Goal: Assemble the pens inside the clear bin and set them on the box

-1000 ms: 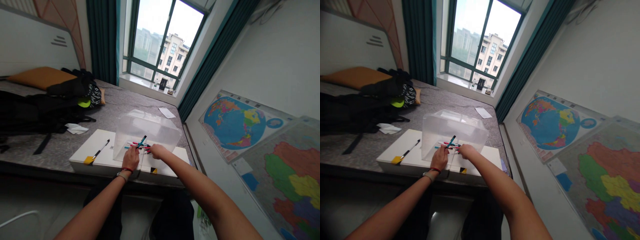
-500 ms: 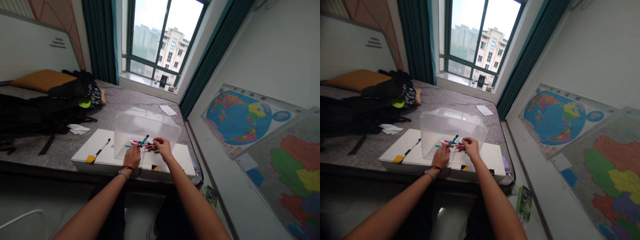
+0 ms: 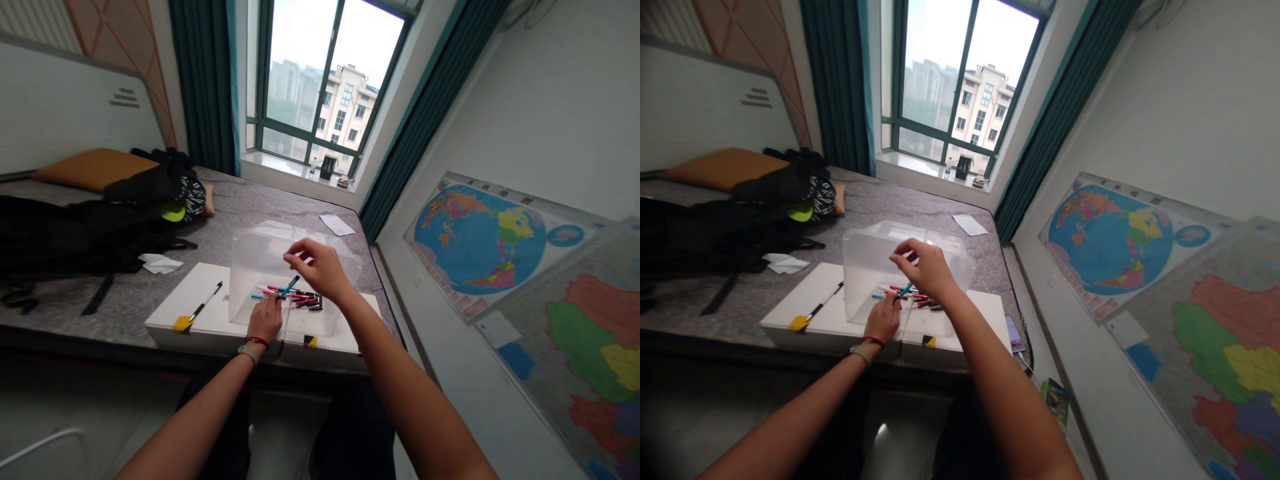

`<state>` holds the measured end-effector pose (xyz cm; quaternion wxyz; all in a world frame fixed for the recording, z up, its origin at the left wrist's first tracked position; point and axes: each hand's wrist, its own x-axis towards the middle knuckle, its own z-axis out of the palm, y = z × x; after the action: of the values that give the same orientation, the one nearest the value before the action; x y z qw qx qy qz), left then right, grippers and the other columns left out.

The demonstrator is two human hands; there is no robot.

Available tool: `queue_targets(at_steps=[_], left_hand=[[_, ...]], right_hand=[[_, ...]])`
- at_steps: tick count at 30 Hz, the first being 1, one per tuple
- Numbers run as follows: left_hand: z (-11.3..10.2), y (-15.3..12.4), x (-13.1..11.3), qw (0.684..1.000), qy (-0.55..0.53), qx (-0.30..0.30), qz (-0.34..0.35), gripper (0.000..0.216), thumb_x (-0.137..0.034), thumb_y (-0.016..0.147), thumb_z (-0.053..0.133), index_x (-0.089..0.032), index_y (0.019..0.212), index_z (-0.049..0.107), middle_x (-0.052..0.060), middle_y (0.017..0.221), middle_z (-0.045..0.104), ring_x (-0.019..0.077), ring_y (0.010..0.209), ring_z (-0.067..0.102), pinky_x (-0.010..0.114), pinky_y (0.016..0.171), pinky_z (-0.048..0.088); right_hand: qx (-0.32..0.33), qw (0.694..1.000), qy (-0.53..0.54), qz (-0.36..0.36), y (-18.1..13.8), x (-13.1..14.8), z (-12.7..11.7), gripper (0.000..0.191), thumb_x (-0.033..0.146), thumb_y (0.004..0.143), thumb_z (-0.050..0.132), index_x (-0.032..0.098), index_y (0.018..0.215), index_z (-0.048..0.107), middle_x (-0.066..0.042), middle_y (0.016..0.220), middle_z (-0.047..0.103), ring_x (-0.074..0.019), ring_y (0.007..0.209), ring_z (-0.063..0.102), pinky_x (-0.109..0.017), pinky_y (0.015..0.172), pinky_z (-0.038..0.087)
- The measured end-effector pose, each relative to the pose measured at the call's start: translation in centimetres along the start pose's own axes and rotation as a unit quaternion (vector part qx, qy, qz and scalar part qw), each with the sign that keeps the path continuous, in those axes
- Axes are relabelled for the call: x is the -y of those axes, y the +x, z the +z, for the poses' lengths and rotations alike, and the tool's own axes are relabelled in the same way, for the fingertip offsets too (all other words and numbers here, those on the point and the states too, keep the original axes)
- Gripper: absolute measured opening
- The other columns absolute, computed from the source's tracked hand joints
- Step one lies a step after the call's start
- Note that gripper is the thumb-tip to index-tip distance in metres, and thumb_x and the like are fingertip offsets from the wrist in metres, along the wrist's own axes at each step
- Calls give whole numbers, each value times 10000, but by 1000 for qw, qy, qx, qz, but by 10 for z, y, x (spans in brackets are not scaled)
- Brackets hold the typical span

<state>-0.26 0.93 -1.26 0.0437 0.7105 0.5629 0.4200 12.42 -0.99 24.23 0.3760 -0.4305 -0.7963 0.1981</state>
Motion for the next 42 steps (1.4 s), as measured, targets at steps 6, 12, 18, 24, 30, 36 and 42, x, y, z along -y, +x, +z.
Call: queue_targets(at_steps=[6,12,18,24,30,36,42], left_hand=[[2,-1,4,1000,-14,-1,6,238,-292,962,356,-194,1105,520,106,940,640,263,880,615,398,802,470],[4,-2,6,1000,-16,5,23,237,-283,964,367,-196,1126,515,114,978,632,261,912,605,391,818,470],[3,-1,4,1000,-14,4,25,238,-285,968,371,-186,1129,516,112,967,626,261,911,599,388,817,467],[3,-1,5,999,-18,0,40,237,-276,971,375,-173,1133,514,107,967,627,249,900,589,379,822,471],[6,-1,7,999,-13,-5,46,235,-280,974,377,-174,1127,521,102,961,631,242,888,590,372,811,475],[8,-2,10,998,-9,-12,55,241,-291,972,385,-171,1121,532,109,976,633,243,898,598,368,818,471],[13,-1,14,999,-9,-12,52,292,-324,974,392,-171,1169,545,107,981,650,245,901,602,368,814,470]], right_hand=[[-93,982,51,154,-63,-82,50,233,369,840,600,168,931,675,-56,894,706,-160,762,669,-264,681,551],[-227,915,206,264,-67,-139,77,377,439,801,596,130,1013,635,-109,945,709,-204,835,698,-295,684,581],[-238,887,277,281,-65,-138,83,403,436,753,637,121,1005,648,-125,987,716,-221,878,704,-296,693,587],[-220,903,258,263,-69,-142,80,394,438,735,673,126,972,716,-103,947,740,-218,811,703,-311,710,581],[-221,905,267,246,-66,-146,78,359,413,736,688,135,957,738,-94,943,745,-213,764,692,-313,670,578],[-207,911,253,252,-70,-148,78,333,405,737,689,150,941,751,-82,935,743,-221,817,688,-315,686,579],[-191,910,246,273,-70,-146,77,336,373,723,694,131,950,741,-71,846,734,-191,714,674,-308,638,575]])
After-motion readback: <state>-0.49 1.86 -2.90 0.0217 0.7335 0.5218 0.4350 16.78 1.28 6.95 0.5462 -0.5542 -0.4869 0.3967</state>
